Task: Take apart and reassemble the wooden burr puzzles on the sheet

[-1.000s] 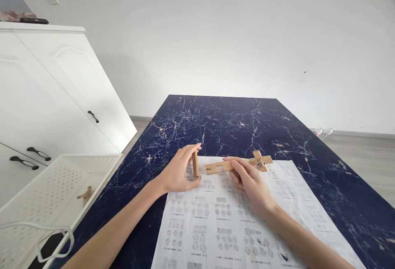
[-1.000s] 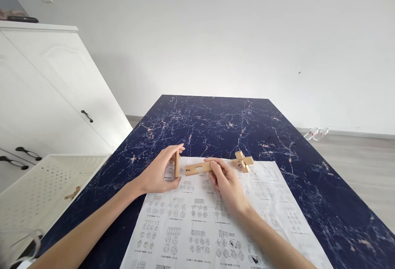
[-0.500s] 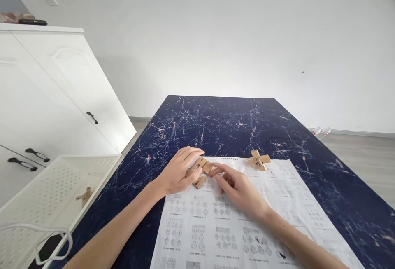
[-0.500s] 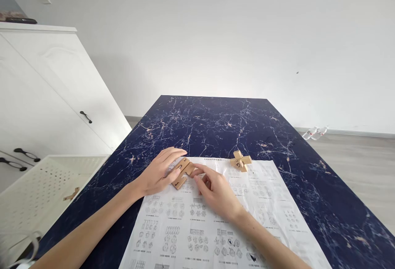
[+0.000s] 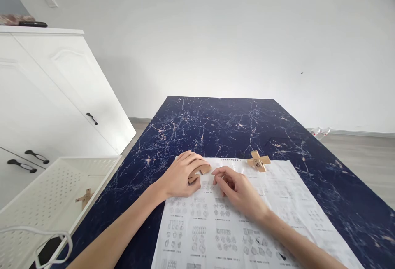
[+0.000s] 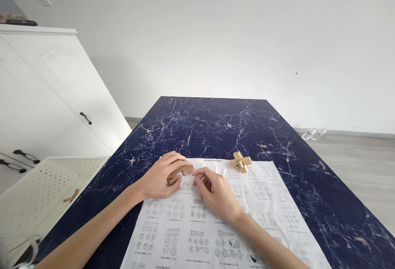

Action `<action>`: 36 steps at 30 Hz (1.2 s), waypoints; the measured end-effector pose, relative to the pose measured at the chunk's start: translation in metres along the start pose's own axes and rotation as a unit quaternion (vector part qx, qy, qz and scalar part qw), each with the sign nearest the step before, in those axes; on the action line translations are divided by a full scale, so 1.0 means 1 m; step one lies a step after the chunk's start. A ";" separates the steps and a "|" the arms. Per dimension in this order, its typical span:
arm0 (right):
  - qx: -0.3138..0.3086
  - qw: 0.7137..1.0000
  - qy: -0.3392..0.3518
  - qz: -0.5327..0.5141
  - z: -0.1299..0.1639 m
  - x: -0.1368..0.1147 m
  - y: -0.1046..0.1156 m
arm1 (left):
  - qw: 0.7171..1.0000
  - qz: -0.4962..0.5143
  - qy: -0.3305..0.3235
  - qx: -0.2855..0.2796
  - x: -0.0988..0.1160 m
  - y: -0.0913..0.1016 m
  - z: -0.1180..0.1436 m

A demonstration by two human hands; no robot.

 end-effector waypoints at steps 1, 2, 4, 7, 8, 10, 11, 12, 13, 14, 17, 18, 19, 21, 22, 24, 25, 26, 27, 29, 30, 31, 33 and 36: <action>0.008 1.000 0.007 0.010 0.000 0.000 0.001 | 1.000 -0.005 0.004 0.001 0.000 0.000 0.000; 0.024 0.999 0.026 0.029 0.001 -0.001 0.003 | 1.000 -0.013 0.006 0.001 -0.001 0.000 0.001; 0.071 0.988 0.107 0.091 0.001 -0.008 0.011 | 0.999 -0.033 0.007 -0.002 -0.001 -0.002 0.001; 0.143 0.922 0.281 0.226 0.003 -0.024 0.026 | 0.999 -0.044 0.029 -0.008 -0.002 -0.005 0.002; 0.163 0.893 0.319 0.272 0.002 -0.027 0.031 | 0.998 -0.041 0.039 -0.010 -0.003 -0.005 0.002; 0.195 0.848 0.348 0.348 -0.002 -0.029 0.044 | 0.998 -0.032 0.053 -0.011 -0.004 -0.007 0.002; 0.208 0.831 0.349 0.379 -0.004 -0.028 0.051 | 0.998 -0.026 0.057 -0.010 -0.005 -0.007 0.002; 0.224 0.817 0.343 0.405 -0.007 -0.026 0.059 | 0.998 -0.021 0.060 -0.009 -0.005 -0.007 0.002; 0.237 0.809 0.327 0.426 -0.010 -0.024 0.066 | 0.998 -0.016 0.063 -0.007 -0.005 -0.007 0.002; 0.253 0.805 0.308 0.441 -0.013 -0.020 0.073 | 0.998 -0.013 0.065 -0.006 -0.006 -0.007 0.002; 0.274 0.817 0.233 0.450 -0.019 -0.006 0.089 | 0.998 -0.012 0.065 -0.006 -0.006 -0.007 0.001; 0.274 0.827 0.212 0.443 -0.020 -0.001 0.093 | 0.998 -0.013 0.064 -0.006 -0.005 -0.007 0.001; 0.273 0.835 0.197 0.435 -0.021 0.003 0.095 | 0.998 -0.015 0.064 -0.005 -0.005 -0.006 0.001; 0.269 0.847 0.186 0.418 -0.023 0.008 0.097 | 0.998 -0.019 0.063 -0.003 -0.005 -0.006 0.001; 0.267 0.851 0.188 0.411 -0.023 0.009 0.097 | 0.998 -0.021 0.063 -0.001 -0.005 -0.006 0.001; 0.259 0.858 0.198 0.397 -0.024 0.008 0.096 | 0.998 -0.024 0.061 -0.001 -0.005 -0.006 0.001; 0.254 0.862 0.206 0.388 -0.024 0.006 0.095 | 0.998 -0.025 0.059 -0.001 -0.005 -0.007 0.002; 0.248 0.866 0.215 0.378 -0.024 0.004 0.094 | 0.998 -0.028 0.059 0.002 -0.006 -0.007 0.002; 0.241 0.869 0.225 0.368 -0.024 0.001 0.092 | 0.998 -0.034 0.059 0.008 -0.006 -0.007 0.002; 0.226 0.877 0.245 0.346 -0.021 -0.007 0.085 | 0.997 -0.047 0.053 0.030 -0.005 -0.006 0.003; 0.217 0.882 0.254 0.332 -0.019 -0.011 0.079 | 0.996 -0.052 0.048 0.044 -0.003 -0.004 0.003; 0.207 0.887 0.260 0.321 -0.016 -0.014 0.073 | 0.996 -0.054 0.042 0.059 -0.001 -0.002 0.003; 0.176 0.911 0.272 0.256 -0.008 -0.020 0.057 | 0.995 -0.042 0.028 0.081 0.006 0.003 0.003; 0.094 0.933 0.302 0.173 0.006 -0.025 0.027 | 0.996 -0.002 0.004 0.094 0.021 0.007 0.004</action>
Point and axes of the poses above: each hand's wrist, its own z-axis away from the middle knuckle, its own y-axis out of the back of the hand, x = y × z, the point moved 5 cm from there along -z, towards the middle knuckle, and after that the axes turned 15 degrees about -z, right-handed, at the moved point
